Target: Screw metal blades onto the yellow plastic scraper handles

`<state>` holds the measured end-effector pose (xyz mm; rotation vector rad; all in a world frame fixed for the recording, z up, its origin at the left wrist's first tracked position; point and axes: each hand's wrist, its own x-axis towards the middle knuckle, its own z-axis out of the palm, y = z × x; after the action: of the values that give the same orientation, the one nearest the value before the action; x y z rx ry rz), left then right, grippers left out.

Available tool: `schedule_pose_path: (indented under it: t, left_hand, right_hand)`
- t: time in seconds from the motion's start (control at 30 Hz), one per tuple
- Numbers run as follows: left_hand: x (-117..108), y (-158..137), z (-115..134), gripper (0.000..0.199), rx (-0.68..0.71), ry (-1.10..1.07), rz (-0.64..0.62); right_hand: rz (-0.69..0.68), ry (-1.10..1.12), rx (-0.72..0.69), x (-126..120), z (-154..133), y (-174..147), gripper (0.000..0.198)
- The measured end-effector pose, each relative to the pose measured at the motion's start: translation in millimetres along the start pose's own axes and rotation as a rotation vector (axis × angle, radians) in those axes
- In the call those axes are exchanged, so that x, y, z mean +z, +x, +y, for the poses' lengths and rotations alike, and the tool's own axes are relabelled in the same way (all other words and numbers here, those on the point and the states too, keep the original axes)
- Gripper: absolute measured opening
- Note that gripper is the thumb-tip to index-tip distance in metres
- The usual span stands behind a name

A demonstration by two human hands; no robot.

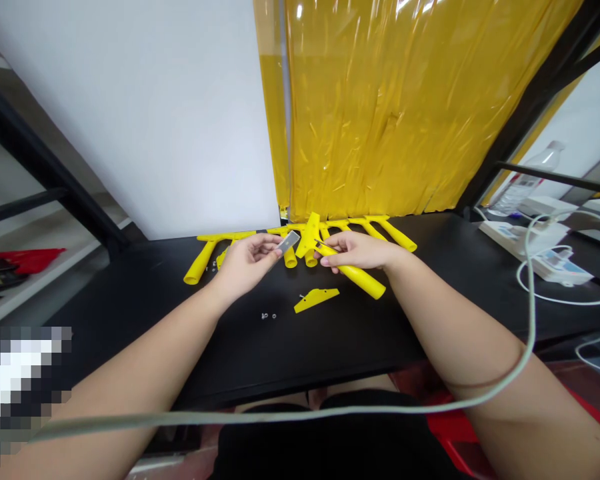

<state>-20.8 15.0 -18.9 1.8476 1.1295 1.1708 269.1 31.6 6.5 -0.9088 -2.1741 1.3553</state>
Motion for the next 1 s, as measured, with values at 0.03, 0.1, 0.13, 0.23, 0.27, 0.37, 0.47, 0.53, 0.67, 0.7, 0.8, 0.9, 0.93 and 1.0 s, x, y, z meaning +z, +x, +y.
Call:
schedule_pose_path:
  t: [0.03,0.1,0.13,0.23,0.27,0.37,0.47,0.53,0.67,0.7,0.8,0.9,0.93,1.0]
  left_hand:
    - [0.0,0.0,0.3,0.041,0.005,0.009,0.003]
    - [0.0,-0.1,0.9,0.038,0.017,0.020,0.010]
    - [0.2,-0.1,0.9,0.037,0.022,0.022,0.011]
    - [0.7,-0.1,-0.1,0.035,0.029,0.023,0.010]
    - [0.8,-0.1,-0.6,0.035,0.033,0.022,0.013]
    - [1.3,0.2,-2.4,0.037,0.044,0.017,0.008]
    - [1.4,0.4,-3.5,0.038,0.035,-0.004,-0.016]
    - [0.9,0.3,-3.0,0.036,0.041,0.009,-0.016]
    - [-2.7,-1.7,4.4,0.019,0.206,0.191,0.047]
    - [-4.0,-2.5,7.4,0.016,0.260,0.256,0.079]
    - [-8.1,-4.3,15.5,0.015,0.322,0.387,0.172]
    - [-10.6,-4.1,16.4,0.020,0.275,0.339,0.158]
    - [-10.9,-3.6,14.9,0.022,0.257,0.304,0.137]
    - [-10.3,-2.7,10.3,0.024,0.229,0.252,0.107]
  right_hand:
    - [-0.001,-0.013,-0.006,-0.3,-0.1,-0.1,0.027]
    - [-0.005,-0.024,-0.013,-0.8,0.5,-0.1,0.028]
    - [-0.006,-0.028,-0.014,-1.0,0.9,-0.1,0.029]
    - [-0.005,-0.045,-0.008,-1.4,2.1,0.3,0.031]
    - [-0.004,-0.051,-0.008,-1.4,2.4,0.4,0.031]
    - [-0.008,-0.058,-0.009,-1.4,3.0,0.7,0.034]
    - [-0.010,-0.044,-0.008,-1.7,3.7,0.8,0.034]
    - [-0.010,-0.045,-0.013,-2.2,4.0,0.8,0.033]
    - [-0.020,-0.033,-0.016,-3.1,4.5,0.8,0.033]
    - [-0.026,-0.015,-0.019,-3.0,4.7,0.9,0.032]
    - [-0.033,0.073,-0.031,-2.1,6.1,0.9,0.031]
    - [-0.017,0.184,-0.027,-0.7,7.2,-0.2,0.033]
    - [-0.011,0.221,-0.024,-0.5,7.0,-0.9,0.035]
    - [-0.015,0.280,-0.014,-0.3,5.5,-2.5,0.039]
